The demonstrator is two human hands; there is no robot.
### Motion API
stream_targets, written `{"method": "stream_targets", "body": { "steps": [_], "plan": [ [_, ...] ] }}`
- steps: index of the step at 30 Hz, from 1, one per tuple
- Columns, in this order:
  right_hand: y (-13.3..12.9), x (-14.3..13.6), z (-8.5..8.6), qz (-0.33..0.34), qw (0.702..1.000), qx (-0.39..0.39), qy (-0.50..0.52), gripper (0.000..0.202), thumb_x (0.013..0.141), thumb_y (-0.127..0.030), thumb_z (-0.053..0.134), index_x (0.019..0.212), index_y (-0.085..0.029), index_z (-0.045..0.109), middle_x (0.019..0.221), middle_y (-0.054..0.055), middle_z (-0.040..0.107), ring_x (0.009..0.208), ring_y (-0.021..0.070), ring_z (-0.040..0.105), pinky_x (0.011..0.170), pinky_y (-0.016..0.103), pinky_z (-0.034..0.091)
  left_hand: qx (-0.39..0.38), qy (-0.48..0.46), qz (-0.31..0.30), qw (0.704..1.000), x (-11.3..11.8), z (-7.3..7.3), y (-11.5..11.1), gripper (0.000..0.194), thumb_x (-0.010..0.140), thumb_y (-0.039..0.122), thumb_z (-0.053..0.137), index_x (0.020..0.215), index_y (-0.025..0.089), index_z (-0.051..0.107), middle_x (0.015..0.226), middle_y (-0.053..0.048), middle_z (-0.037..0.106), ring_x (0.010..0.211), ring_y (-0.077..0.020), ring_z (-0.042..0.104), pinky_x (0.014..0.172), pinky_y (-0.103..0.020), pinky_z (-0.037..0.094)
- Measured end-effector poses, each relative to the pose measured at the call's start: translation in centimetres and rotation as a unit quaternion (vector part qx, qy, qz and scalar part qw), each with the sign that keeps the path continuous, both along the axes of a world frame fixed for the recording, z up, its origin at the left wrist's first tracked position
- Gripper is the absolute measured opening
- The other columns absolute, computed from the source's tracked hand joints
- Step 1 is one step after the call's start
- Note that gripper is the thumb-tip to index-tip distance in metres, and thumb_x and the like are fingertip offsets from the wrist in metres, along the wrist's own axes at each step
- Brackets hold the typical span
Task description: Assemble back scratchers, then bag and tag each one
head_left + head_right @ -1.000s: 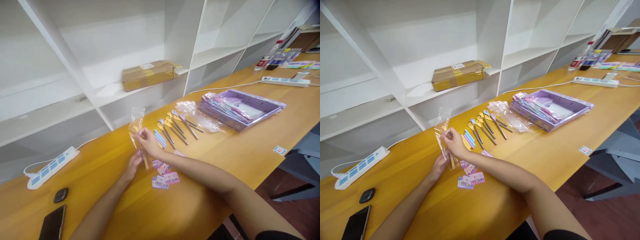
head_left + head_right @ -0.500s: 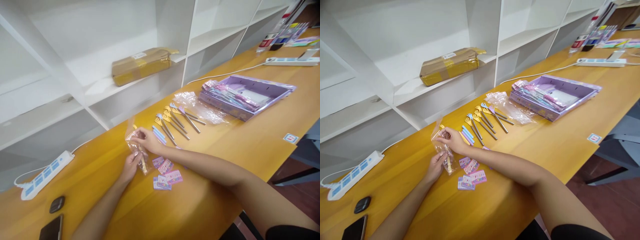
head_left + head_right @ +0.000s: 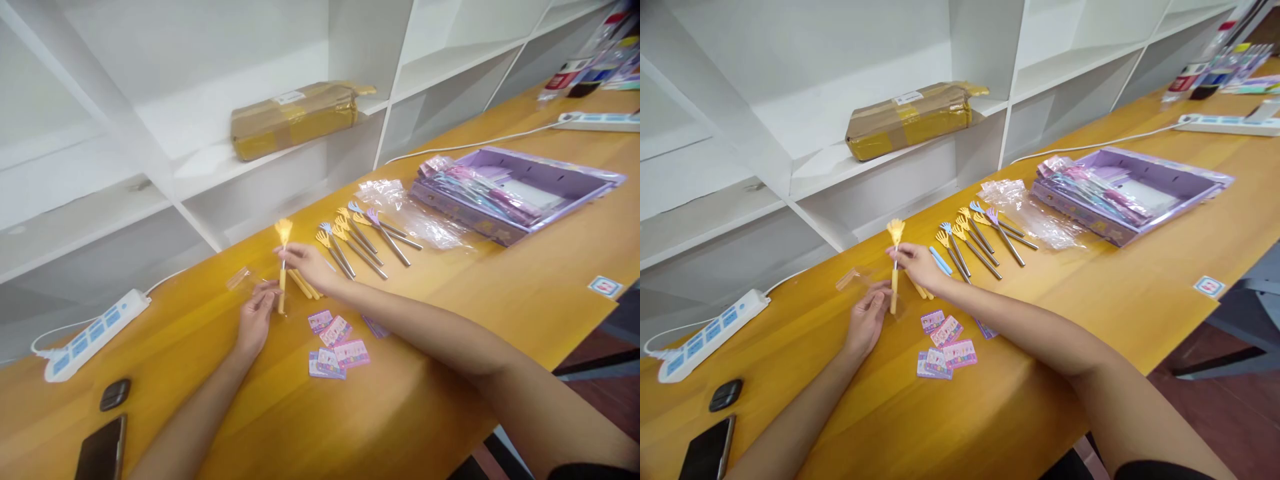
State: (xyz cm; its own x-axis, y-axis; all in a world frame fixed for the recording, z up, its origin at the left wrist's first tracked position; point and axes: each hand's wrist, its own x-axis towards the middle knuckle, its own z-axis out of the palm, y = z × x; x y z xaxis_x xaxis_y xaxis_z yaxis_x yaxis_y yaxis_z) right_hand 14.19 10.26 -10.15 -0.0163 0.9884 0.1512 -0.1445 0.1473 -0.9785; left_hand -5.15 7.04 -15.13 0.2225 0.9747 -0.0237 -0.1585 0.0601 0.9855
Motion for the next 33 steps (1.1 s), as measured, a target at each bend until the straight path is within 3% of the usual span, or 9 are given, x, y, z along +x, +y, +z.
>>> {"method": "stream_targets", "body": {
  "steps": [2,4,6,9,12,14,20,25,33],
  "plan": [
    [0.0,1.3,1.7,-0.036,0.998,0.034,0.026,0.036,0.093,-0.054,0.063,0.1,-0.02,0.071,0.085,0.001,0.062,0.076,0.0129,0.058,0.072,0.027,0.051,0.022,-0.06,0.063,0.996,-0.4,-0.1,0.7,0.023,0.081,0.041,0.085,0.086,0.019,0.077,0.105,-0.005,0.071,0.102,-0.0179,0.064,0.091,-0.029,0.054],
    [-0.4,2.5,3.7,-0.005,0.998,0.056,-0.016,0.04,0.096,-0.056,0.059,0.103,-0.019,0.071,0.077,-0.001,0.055,0.065,0.0107,0.053,0.062,0.025,0.045,0.019,-0.094,0.106,0.99,-0.9,-0.2,1.6,0.024,0.081,0.039,0.086,0.084,0.018,0.075,0.088,-0.001,0.069,0.082,-0.0119,0.061,0.079,-0.026,0.053],
    [-1.2,3.3,5.4,0.073,0.987,0.069,-0.128,0.038,0.1,-0.053,0.054,0.099,-0.019,0.07,0.068,-0.003,0.05,0.057,0.0097,0.046,0.056,0.024,0.037,0.012,-0.111,0.129,0.985,-1.4,-0.4,2.4,0.025,0.081,0.039,0.086,0.083,0.018,0.072,0.08,0.002,0.066,0.071,-0.0083,0.056,0.071,-0.022,0.05],
    [-2.7,3.7,6.8,0.165,0.924,0.1,-0.329,0.036,0.103,-0.038,0.051,0.075,-0.019,0.062,0.059,-0.003,0.045,0.054,0.0097,0.039,0.057,0.026,0.028,0.001,-0.137,0.15,0.979,-1.9,-0.4,3.0,0.03,0.08,0.04,0.087,0.081,0.017,0.068,0.08,0.002,0.063,0.065,-0.0057,0.051,0.064,-0.02,0.046],
    [-3.7,3.3,6.5,0.192,0.87,0.125,-0.437,0.037,0.102,-0.027,0.055,0.066,-0.018,0.052,0.059,-0.001,0.048,0.056,0.0107,0.036,0.06,0.029,0.024,-0.01,-0.153,0.151,0.977,-2.0,-0.1,3.2,0.031,0.082,0.04,0.086,0.08,0.017,0.065,0.079,0.002,0.062,0.064,-0.0057,0.049,0.061,-0.02,0.044],
    [-3.8,2.8,5.9,0.202,0.852,0.128,-0.465,0.034,0.102,-0.025,0.055,0.068,-0.018,0.054,0.063,0.0,0.053,0.057,0.0116,0.038,0.062,0.03,0.024,-0.017,-0.158,0.149,0.976,-1.9,0.0,3.1,0.03,0.082,0.039,0.086,0.082,0.017,0.065,0.079,0.002,0.062,0.063,-0.0059,0.049,0.06,-0.02,0.043],
    [-3.4,2.0,5.0,0.173,0.843,0.134,-0.491,0.032,0.103,-0.02,0.055,0.071,-0.018,0.056,0.068,0.002,0.057,0.06,0.0131,0.041,0.066,0.031,0.022,-0.028,-0.184,0.123,0.975,-1.9,0.4,2.8,0.028,0.082,0.035,0.087,0.083,0.017,0.066,0.077,0.003,0.06,0.063,-0.0052,0.05,0.06,-0.018,0.044],
    [-3.3,1.6,5.1,0.192,0.807,0.138,-0.542,0.029,0.107,-0.022,0.049,0.079,-0.016,0.058,0.077,0.003,0.062,0.067,0.0129,0.044,0.067,0.029,0.023,-0.049,-0.196,0.136,0.97,-1.5,0.6,2.6,0.03,0.075,0.033,0.092,0.086,0.016,0.069,0.076,0.003,0.063,0.063,-0.005,0.054,0.06,-0.018,0.046],
    [-3.6,1.9,6.7,0.199,0.786,0.106,-0.575,0.028,0.108,-0.022,0.048,0.083,-0.015,0.06,0.081,0.004,0.063,0.069,0.0126,0.045,0.068,0.028,0.024,-0.057,-0.199,0.099,0.973,-1.8,0.4,2.8,0.025,0.08,0.036,0.089,0.085,0.016,0.074,0.078,0.001,0.065,0.065,-0.0062,0.056,0.062,-0.017,0.049]
  ]
}}
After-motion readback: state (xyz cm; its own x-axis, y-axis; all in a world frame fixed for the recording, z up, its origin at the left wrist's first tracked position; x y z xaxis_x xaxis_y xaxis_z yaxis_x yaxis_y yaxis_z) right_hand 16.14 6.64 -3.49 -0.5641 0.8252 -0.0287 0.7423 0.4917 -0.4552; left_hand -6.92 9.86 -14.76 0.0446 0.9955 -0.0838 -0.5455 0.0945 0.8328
